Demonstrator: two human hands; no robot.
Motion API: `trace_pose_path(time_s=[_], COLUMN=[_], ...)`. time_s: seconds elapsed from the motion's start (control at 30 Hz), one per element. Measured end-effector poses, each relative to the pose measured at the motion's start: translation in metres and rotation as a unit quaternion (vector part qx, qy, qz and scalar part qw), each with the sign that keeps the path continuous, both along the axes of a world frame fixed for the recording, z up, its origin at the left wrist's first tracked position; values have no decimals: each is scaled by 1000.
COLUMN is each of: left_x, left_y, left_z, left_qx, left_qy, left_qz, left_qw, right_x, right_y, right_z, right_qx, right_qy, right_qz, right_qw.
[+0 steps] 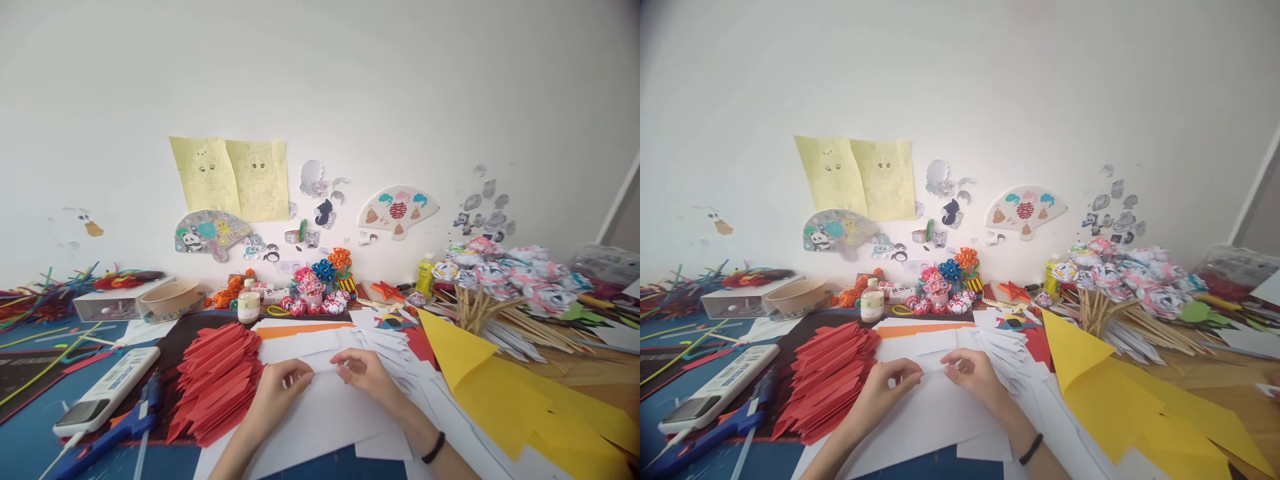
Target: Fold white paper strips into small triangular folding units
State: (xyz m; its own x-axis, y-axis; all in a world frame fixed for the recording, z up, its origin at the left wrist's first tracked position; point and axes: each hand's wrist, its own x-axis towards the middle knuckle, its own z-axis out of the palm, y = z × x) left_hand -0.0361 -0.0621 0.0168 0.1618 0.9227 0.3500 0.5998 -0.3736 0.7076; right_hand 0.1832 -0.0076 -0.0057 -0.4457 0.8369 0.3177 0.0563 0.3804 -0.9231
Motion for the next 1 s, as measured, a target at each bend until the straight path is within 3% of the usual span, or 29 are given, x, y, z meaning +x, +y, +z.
trace_pose_path(time_s=[0.13,0.27,0.4,0.5,0.57,0.7,0.87,1.0], left_x=[0,-1,-4,-2,2,13,12,4], left_y=[1,3,9,20,30,52,62,61], left_z=[-2,-5,-6,-2,2,5,-8,-13], left_qx=[10,23,49,65,83,90,86,96], left_qy=[-23,-17,39,134,216,356,379,382], left_qz=[7,0,16,37,52,81,80,63], left_qw=[1000,1000,998,988,972,927,918,917], right_x=[-1,2,26,51,65,77,78,79], right_y=[2,2,12,23,30,37,38,37], right_z=[-5,0,11,12,8,-4,-9,-8], right_qx=[-63,-27,53,145,168,180,174,170], right_qy=[43,54,79,3,-56,-167,-261,-269], right_qz=[26,-7,-169,-318,-361,-374,-385,-367], right_qw=[997,998,981,937,915,895,868,874])
